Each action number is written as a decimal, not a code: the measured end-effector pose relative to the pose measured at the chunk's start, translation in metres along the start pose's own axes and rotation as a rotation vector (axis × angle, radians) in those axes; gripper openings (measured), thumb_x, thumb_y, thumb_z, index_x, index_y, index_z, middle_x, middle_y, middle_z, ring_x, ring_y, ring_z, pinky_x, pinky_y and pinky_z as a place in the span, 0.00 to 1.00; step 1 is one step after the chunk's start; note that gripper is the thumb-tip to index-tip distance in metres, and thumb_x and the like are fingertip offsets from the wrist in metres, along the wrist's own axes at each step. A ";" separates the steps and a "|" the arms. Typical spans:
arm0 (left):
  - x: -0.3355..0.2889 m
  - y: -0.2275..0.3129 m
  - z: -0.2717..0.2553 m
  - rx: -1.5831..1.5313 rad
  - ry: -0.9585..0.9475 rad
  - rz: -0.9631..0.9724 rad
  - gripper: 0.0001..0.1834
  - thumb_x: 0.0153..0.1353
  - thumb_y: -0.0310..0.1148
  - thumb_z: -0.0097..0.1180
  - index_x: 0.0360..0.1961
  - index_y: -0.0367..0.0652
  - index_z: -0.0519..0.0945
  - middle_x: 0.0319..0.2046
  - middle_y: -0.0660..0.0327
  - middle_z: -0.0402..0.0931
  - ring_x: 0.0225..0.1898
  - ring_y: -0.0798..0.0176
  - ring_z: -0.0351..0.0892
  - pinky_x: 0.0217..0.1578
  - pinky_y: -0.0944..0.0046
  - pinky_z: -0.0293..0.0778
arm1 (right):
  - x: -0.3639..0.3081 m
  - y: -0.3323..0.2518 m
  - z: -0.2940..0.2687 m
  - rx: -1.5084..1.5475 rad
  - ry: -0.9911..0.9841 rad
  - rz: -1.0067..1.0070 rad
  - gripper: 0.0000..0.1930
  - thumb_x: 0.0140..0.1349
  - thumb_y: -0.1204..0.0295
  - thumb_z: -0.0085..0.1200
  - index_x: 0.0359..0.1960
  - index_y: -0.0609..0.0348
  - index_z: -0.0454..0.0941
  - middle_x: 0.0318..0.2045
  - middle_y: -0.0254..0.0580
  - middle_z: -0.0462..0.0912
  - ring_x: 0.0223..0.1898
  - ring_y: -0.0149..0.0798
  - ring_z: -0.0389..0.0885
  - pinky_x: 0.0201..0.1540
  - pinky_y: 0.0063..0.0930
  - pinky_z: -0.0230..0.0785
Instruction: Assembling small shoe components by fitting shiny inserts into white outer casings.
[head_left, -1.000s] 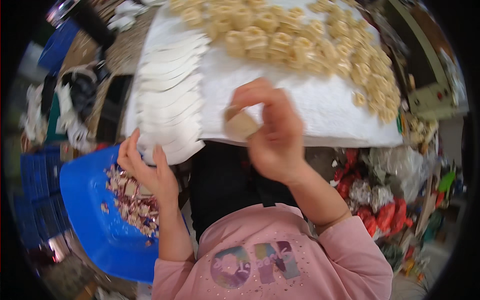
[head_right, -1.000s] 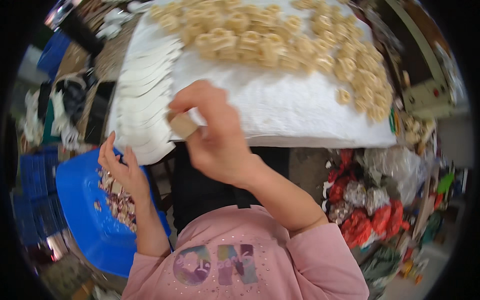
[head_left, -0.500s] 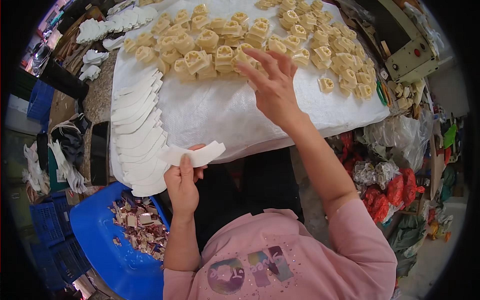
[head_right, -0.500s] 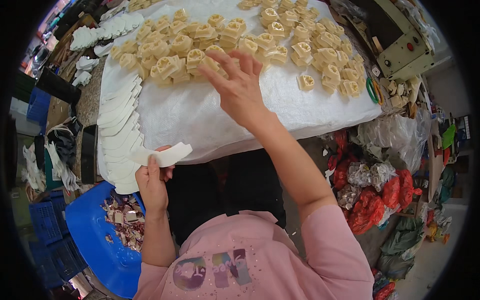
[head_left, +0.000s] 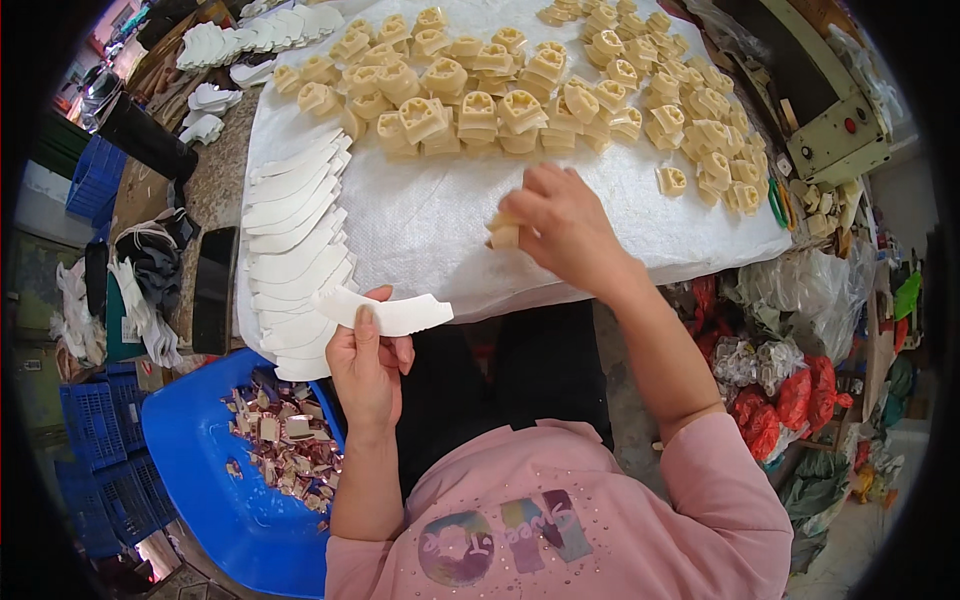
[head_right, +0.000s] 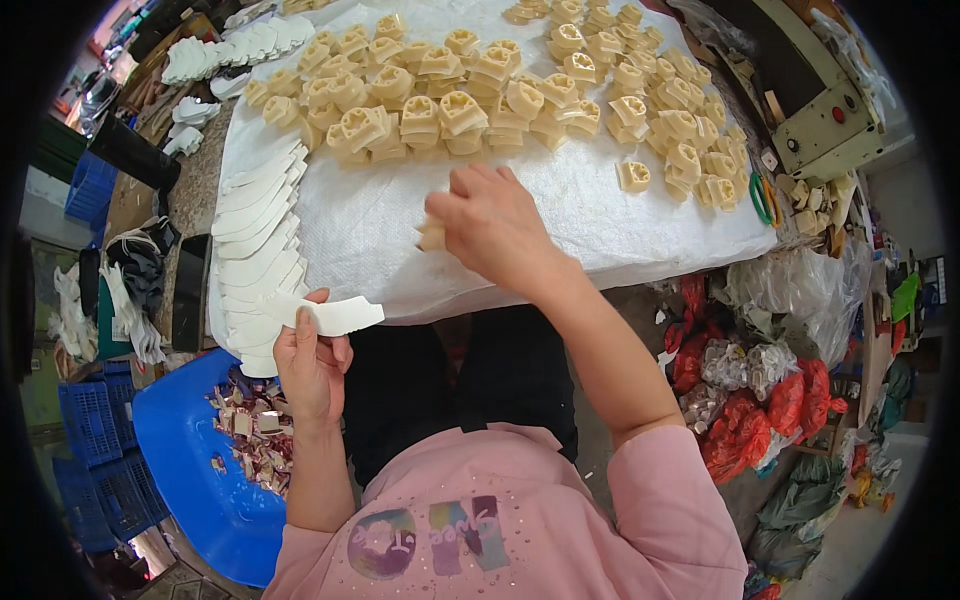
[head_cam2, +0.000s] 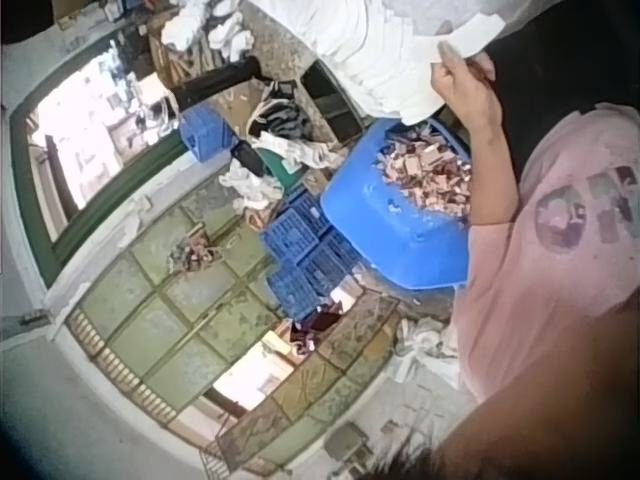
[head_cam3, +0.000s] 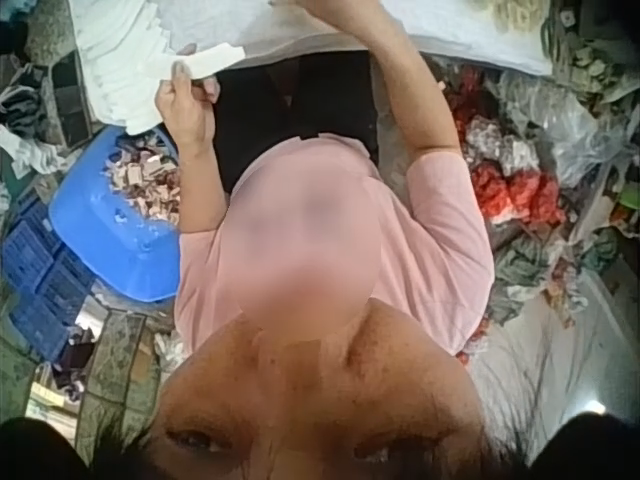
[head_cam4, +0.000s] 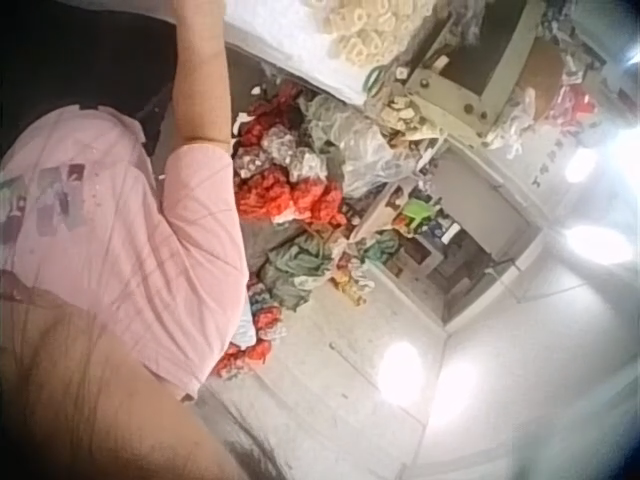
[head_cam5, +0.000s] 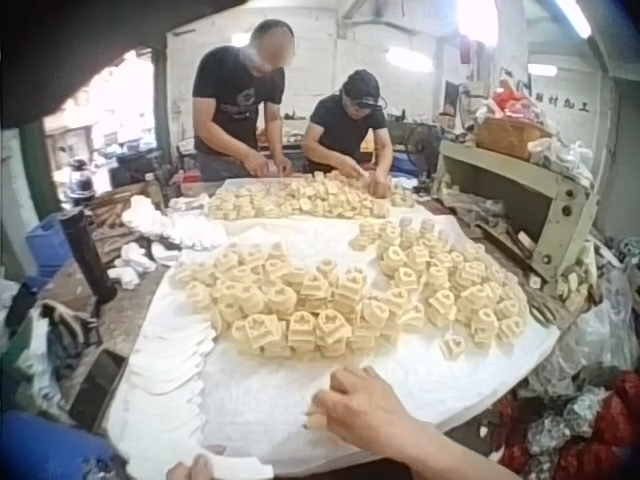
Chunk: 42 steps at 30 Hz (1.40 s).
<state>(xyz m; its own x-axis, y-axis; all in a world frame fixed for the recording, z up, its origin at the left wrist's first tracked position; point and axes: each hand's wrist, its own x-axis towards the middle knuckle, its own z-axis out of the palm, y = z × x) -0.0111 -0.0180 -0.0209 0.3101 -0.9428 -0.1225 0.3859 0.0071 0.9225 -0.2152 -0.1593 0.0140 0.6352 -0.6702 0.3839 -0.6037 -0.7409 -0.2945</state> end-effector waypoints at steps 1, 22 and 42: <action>0.000 0.000 0.000 -0.067 -0.006 -0.018 0.18 0.69 0.35 0.39 0.50 0.29 0.70 0.23 0.60 0.72 0.19 0.73 0.67 0.19 0.74 0.63 | -0.007 -0.003 0.006 -0.002 -0.002 -0.001 0.11 0.41 0.83 0.52 0.29 0.56 0.76 0.26 0.41 0.68 0.34 0.44 0.69 0.36 0.36 0.63; -0.030 -0.003 0.037 -0.269 0.004 0.006 0.21 0.71 0.36 0.35 0.53 0.26 0.67 0.46 0.54 0.73 0.47 0.66 0.72 0.47 0.65 0.71 | -0.052 -0.093 0.030 0.776 0.433 0.003 0.19 0.49 0.86 0.57 0.44 0.58 0.74 0.38 0.47 0.76 0.40 0.44 0.77 0.35 0.29 0.73; -0.047 0.001 0.037 0.005 -0.079 0.024 0.20 0.70 0.33 0.35 0.53 0.26 0.67 0.48 0.53 0.71 0.50 0.65 0.71 0.51 0.64 0.67 | -0.049 -0.089 0.044 0.541 0.591 -0.192 0.23 0.39 0.86 0.57 0.42 0.59 0.75 0.37 0.42 0.78 0.36 0.43 0.70 0.37 0.32 0.66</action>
<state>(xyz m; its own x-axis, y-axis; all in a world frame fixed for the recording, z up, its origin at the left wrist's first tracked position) -0.0572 0.0137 -0.0008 0.2500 -0.9656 -0.0717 0.3747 0.0282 0.9267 -0.1721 -0.0625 -0.0171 0.2537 -0.5075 0.8234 -0.0989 -0.8604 -0.4999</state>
